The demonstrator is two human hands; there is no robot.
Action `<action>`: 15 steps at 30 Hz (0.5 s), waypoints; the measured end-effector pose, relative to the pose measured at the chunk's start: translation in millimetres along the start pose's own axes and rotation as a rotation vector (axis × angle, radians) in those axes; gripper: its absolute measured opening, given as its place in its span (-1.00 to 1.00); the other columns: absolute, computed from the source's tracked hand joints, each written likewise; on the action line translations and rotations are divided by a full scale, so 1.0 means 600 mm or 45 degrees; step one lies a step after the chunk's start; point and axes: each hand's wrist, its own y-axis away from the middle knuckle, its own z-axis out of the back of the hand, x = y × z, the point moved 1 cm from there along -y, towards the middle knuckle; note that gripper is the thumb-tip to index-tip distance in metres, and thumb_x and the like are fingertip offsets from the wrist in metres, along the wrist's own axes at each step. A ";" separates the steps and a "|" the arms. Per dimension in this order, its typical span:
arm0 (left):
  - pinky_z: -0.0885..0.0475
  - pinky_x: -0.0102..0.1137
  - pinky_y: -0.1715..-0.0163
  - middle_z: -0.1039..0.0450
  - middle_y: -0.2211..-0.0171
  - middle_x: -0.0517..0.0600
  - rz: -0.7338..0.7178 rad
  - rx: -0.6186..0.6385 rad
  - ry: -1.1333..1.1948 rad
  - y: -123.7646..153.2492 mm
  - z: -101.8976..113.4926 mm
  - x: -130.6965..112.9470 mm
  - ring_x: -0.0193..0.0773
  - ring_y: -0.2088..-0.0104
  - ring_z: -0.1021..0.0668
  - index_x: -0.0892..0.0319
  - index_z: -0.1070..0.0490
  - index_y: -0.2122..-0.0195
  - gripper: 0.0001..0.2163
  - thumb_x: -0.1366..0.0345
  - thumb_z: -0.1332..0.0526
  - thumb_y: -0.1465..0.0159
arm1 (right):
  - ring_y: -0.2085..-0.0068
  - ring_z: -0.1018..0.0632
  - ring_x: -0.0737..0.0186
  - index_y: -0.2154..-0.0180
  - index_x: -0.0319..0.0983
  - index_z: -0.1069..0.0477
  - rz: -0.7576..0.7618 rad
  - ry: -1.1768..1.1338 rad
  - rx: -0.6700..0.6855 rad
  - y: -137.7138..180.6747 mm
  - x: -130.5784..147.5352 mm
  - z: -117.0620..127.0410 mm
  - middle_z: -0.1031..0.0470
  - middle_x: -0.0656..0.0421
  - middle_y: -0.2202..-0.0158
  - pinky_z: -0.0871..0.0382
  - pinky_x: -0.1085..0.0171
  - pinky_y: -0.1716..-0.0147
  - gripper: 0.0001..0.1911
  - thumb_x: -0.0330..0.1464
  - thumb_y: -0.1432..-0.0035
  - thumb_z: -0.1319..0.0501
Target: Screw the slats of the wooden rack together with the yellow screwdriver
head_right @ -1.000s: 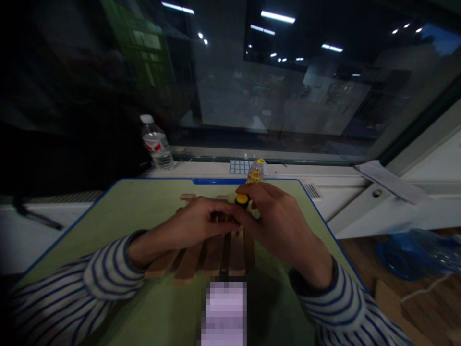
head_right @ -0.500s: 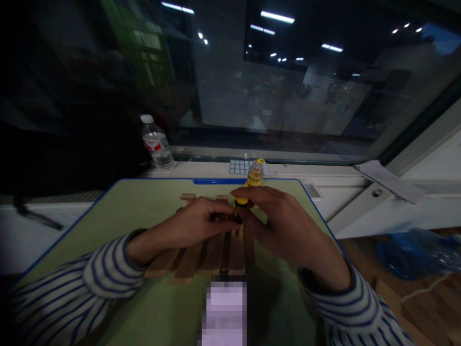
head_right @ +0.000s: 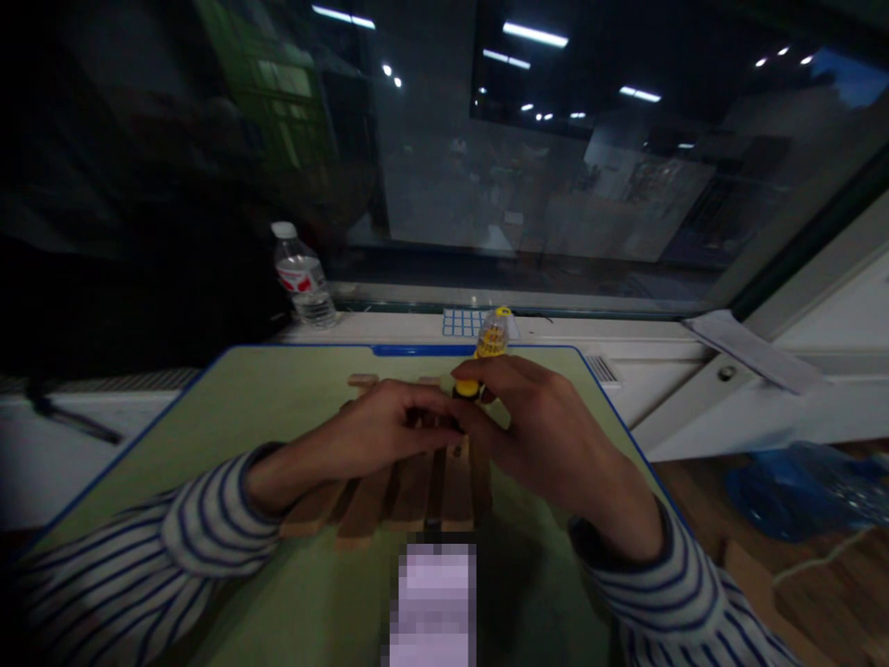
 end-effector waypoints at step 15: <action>-0.35 -0.46 0.30 -0.54 0.28 -0.08 -0.022 -0.028 -0.100 0.004 0.000 -0.004 -0.31 0.29 -0.53 0.14 -0.50 0.12 -0.80 0.24 -0.20 -0.28 | 0.30 -0.56 0.22 0.17 -0.24 -0.39 -0.034 0.101 -0.077 -0.001 0.007 -0.006 -0.55 0.15 0.30 -0.45 0.26 0.34 -0.80 -0.28 -0.19 -0.22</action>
